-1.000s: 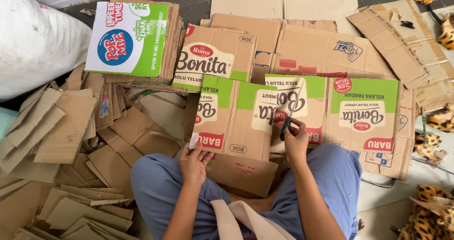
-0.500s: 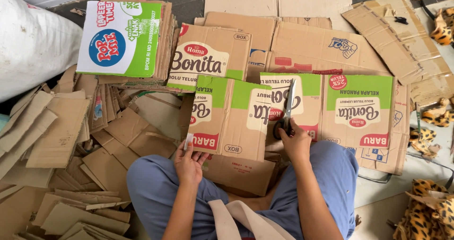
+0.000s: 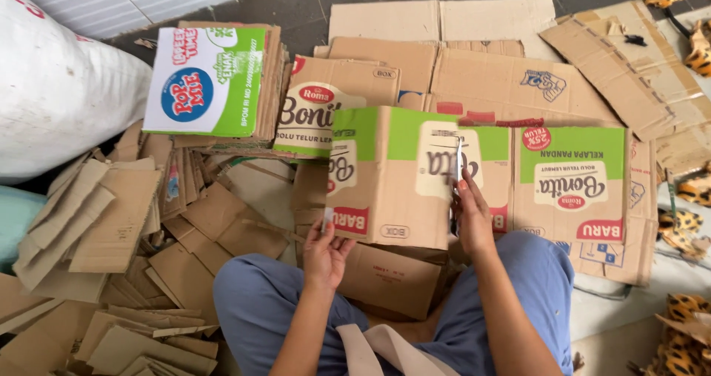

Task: The person uses scissors to cut through various pieces of flattened cardboard boxes, separating specific printed panels from the rest of the material.

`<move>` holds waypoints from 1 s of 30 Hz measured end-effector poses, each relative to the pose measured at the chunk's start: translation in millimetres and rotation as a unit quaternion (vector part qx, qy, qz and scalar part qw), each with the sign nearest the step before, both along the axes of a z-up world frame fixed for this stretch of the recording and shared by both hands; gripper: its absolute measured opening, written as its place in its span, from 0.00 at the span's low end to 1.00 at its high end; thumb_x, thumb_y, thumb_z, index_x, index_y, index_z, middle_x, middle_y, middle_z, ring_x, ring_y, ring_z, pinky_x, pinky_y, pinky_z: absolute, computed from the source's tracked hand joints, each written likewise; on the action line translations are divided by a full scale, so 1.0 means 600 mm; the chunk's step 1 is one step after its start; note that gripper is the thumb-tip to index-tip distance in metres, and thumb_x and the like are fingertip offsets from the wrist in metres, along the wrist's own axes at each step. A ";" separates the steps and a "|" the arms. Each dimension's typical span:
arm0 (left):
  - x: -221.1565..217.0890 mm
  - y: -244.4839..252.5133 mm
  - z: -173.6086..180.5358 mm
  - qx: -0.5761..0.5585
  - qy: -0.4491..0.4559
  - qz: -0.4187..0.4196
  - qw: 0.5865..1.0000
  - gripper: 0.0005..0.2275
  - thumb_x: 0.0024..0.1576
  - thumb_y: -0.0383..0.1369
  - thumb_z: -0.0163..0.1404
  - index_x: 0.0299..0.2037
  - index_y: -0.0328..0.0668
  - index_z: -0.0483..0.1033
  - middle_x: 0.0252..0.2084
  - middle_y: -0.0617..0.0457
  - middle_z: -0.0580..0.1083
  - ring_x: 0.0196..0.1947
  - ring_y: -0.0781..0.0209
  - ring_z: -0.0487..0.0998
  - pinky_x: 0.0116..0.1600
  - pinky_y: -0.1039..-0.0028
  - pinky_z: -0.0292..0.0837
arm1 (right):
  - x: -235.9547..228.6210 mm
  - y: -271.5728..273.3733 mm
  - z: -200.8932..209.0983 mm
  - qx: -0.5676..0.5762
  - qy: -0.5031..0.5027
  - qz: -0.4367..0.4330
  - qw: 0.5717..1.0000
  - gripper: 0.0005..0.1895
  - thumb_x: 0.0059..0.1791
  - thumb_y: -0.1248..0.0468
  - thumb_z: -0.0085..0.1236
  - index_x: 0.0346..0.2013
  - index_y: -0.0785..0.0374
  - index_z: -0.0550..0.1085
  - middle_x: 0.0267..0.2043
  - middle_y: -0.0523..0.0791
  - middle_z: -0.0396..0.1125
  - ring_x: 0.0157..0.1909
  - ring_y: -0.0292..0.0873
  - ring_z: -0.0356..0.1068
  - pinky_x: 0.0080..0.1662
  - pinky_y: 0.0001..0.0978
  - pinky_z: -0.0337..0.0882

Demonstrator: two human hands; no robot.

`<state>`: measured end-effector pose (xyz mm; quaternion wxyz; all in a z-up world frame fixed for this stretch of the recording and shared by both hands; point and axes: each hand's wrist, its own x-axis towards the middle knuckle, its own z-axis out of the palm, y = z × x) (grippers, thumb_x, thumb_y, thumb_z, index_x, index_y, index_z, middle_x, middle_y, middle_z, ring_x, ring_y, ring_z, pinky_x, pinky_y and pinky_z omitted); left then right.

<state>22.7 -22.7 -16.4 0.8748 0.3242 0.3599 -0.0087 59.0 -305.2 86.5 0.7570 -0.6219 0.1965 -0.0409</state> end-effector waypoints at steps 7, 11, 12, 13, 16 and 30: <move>0.088 -0.053 0.084 0.136 -0.033 -0.018 0.990 0.15 0.60 0.30 0.55 0.57 0.46 0.73 0.46 0.44 0.71 0.44 0.43 0.80 0.46 0.43 0.83 | 0.070 -0.037 -0.097 -0.006 0.003 0.019 1.000 0.32 0.46 0.68 0.70 0.63 0.67 0.68 0.44 0.55 0.73 0.41 0.49 0.75 0.43 0.45 0.78; 0.110 -0.074 0.076 0.248 -0.019 -0.048 0.967 0.15 0.60 0.29 0.56 0.57 0.40 0.74 0.48 0.38 0.70 0.46 0.38 0.79 0.45 0.46 0.83 | 0.051 -0.028 -0.056 -0.109 0.074 0.010 0.991 0.48 0.47 0.60 0.70 0.73 0.72 0.53 0.51 0.65 0.70 0.51 0.59 0.73 0.49 0.52 0.75; 0.116 -0.080 0.082 0.299 -0.011 -0.053 0.953 0.15 0.60 0.30 0.57 0.56 0.37 0.74 0.47 0.36 0.70 0.46 0.41 0.79 0.43 0.49 0.84 | 0.052 -0.024 -0.045 -0.099 0.077 0.012 0.992 0.49 0.47 0.61 0.70 0.74 0.71 0.50 0.51 0.66 0.70 0.51 0.59 0.73 0.50 0.53 0.75; 0.125 -0.078 0.090 0.301 -0.013 -0.054 0.952 0.15 0.60 0.30 0.57 0.56 0.37 0.74 0.47 0.36 0.70 0.46 0.41 0.79 0.43 0.49 0.84 | 0.058 -0.033 -0.068 -0.097 0.076 0.010 0.992 0.49 0.47 0.61 0.70 0.74 0.71 0.50 0.51 0.66 0.70 0.51 0.59 0.73 0.50 0.53 0.75; 0.169 -0.051 0.085 0.428 0.033 -0.042 0.902 0.13 0.56 0.37 0.61 0.49 0.47 0.79 0.38 0.47 0.76 0.36 0.58 0.80 0.34 0.70 0.83 | 0.065 -0.049 -0.112 -0.029 0.056 -0.013 0.998 0.46 0.47 0.71 0.64 0.75 0.73 0.50 0.50 0.64 0.69 0.49 0.58 0.72 0.49 0.54 0.75; 0.329 0.142 -0.012 0.620 0.141 0.069 0.769 0.22 0.41 0.38 0.73 0.42 0.44 0.79 0.40 0.51 0.71 0.43 0.51 0.78 0.49 0.65 0.75 | 0.048 -0.170 -0.079 -0.252 0.120 -0.101 0.955 0.42 0.42 0.66 0.66 0.72 0.58 0.64 0.44 0.54 0.75 0.46 0.49 0.75 0.47 0.40 0.74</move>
